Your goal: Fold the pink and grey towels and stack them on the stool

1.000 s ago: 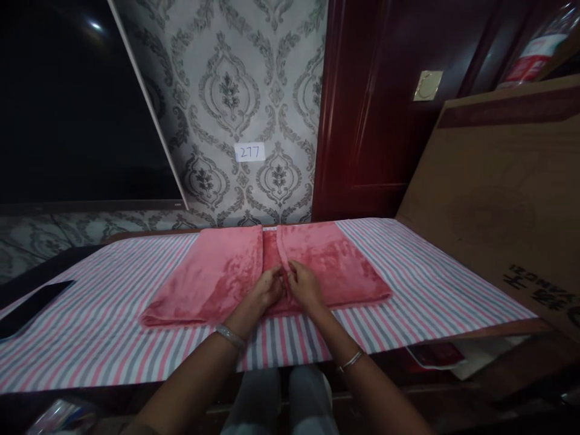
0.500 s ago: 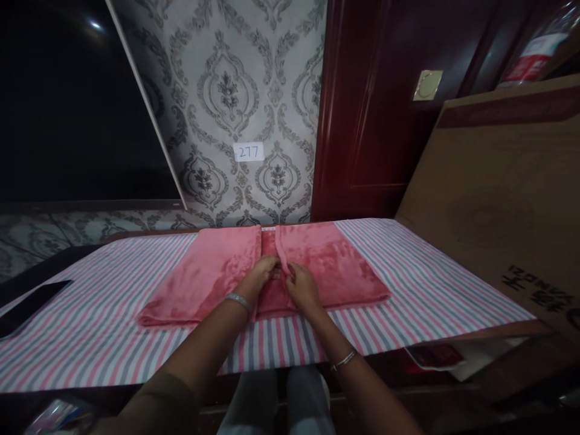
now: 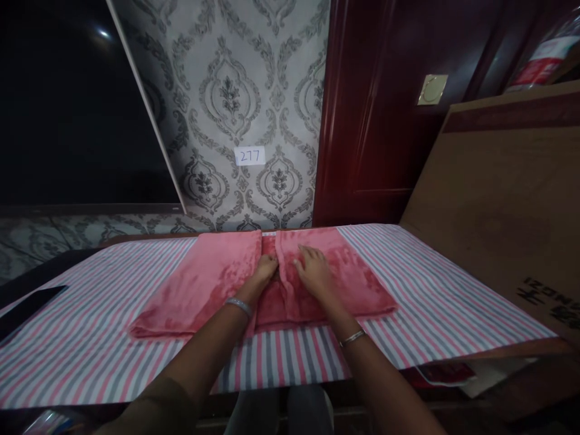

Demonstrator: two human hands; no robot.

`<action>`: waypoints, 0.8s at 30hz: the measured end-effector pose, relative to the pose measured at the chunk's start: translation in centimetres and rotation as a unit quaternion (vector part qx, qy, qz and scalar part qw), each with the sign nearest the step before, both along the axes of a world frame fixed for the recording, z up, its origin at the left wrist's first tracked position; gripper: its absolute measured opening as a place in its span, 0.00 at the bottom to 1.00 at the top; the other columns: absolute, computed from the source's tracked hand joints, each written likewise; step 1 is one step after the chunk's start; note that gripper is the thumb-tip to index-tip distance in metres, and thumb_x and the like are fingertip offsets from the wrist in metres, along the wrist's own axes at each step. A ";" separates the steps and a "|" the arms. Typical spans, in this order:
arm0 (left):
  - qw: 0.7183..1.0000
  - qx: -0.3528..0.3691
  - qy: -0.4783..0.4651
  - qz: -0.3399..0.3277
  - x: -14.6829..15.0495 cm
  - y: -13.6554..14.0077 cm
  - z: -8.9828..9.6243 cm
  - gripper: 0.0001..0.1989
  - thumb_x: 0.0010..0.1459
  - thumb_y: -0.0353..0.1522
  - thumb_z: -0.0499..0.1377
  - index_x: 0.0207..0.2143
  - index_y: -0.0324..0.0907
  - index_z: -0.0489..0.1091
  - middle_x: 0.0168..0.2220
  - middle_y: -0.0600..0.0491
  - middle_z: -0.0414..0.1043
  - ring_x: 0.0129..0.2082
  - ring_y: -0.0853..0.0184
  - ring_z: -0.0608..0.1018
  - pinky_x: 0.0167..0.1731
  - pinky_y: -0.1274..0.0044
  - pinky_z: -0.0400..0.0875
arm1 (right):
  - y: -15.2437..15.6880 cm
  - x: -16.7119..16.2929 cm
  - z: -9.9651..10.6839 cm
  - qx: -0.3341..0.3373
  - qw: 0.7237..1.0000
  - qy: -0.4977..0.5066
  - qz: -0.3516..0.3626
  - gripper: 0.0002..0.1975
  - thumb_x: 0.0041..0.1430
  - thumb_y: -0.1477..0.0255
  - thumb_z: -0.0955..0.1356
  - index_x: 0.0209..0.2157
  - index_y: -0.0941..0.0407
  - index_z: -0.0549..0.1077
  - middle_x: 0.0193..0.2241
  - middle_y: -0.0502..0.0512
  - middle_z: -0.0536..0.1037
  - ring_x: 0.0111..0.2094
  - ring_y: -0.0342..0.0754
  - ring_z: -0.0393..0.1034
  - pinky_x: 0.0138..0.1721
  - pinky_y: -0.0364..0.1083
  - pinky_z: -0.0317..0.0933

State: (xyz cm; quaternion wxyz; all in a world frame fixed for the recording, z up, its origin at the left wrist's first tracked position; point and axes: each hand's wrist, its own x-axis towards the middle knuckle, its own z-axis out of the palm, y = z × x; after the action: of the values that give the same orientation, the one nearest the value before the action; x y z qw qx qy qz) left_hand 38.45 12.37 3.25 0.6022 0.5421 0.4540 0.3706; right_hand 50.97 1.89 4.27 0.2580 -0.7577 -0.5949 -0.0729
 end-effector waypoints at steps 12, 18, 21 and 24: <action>0.997 -0.065 0.009 -0.044 1.1 2.6 1.1 0.02 0.49 0.26 0.65 0.27 0.39 0.74 0.13 0.56 0.66 0.14 0.66 0.71 0.21 0.75 0.71 | -0.2 -0.4 -1.4 -0.155 0.984 -0.088 -0.015 0.28 0.72 0.60 0.55 0.70 0.49 0.57 0.71 0.56 0.53 0.71 0.59 0.46 0.66 0.65 0.44; 0.995 -0.056 -0.066 -0.055 2.0 5.3 1.3 0.13 0.45 0.22 0.64 0.35 0.39 0.78 0.21 0.54 0.76 0.20 0.68 0.76 0.24 0.79 0.72 | 0.2 0.3 -1.8 -0.173 0.983 -0.062 -0.002 0.29 0.71 0.60 0.56 0.70 0.49 0.56 0.71 0.56 0.53 0.71 0.59 0.46 0.67 0.66 0.44; 0.989 -0.058 -0.101 -0.088 1.7 5.8 0.8 0.20 0.41 0.23 0.67 0.41 0.41 0.78 0.27 0.52 0.80 0.24 0.67 0.80 0.28 0.78 0.74 | 1.4 2.3 -1.0 -0.178 0.983 -0.016 0.039 0.29 0.71 0.58 0.56 0.68 0.52 0.62 0.68 0.60 0.61 0.67 0.60 0.56 0.65 0.60 0.52; 0.986 -0.052 -0.128 -0.095 1.8 6.0 0.1 0.25 0.40 0.25 0.69 0.46 0.40 0.77 0.32 0.49 0.81 0.28 0.64 0.81 0.31 0.75 0.76 | 3.5 4.7 0.6 -0.151 0.987 0.026 0.050 0.29 0.71 0.59 0.54 0.67 0.54 0.64 0.64 0.60 0.68 0.64 0.56 0.63 0.62 0.54 0.57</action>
State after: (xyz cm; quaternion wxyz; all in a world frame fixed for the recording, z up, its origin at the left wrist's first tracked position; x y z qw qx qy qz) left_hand 40.22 18.41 3.34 0.7150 0.4993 0.3383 0.3536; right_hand 55.71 5.36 4.87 0.1589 -0.7588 -0.6296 0.0505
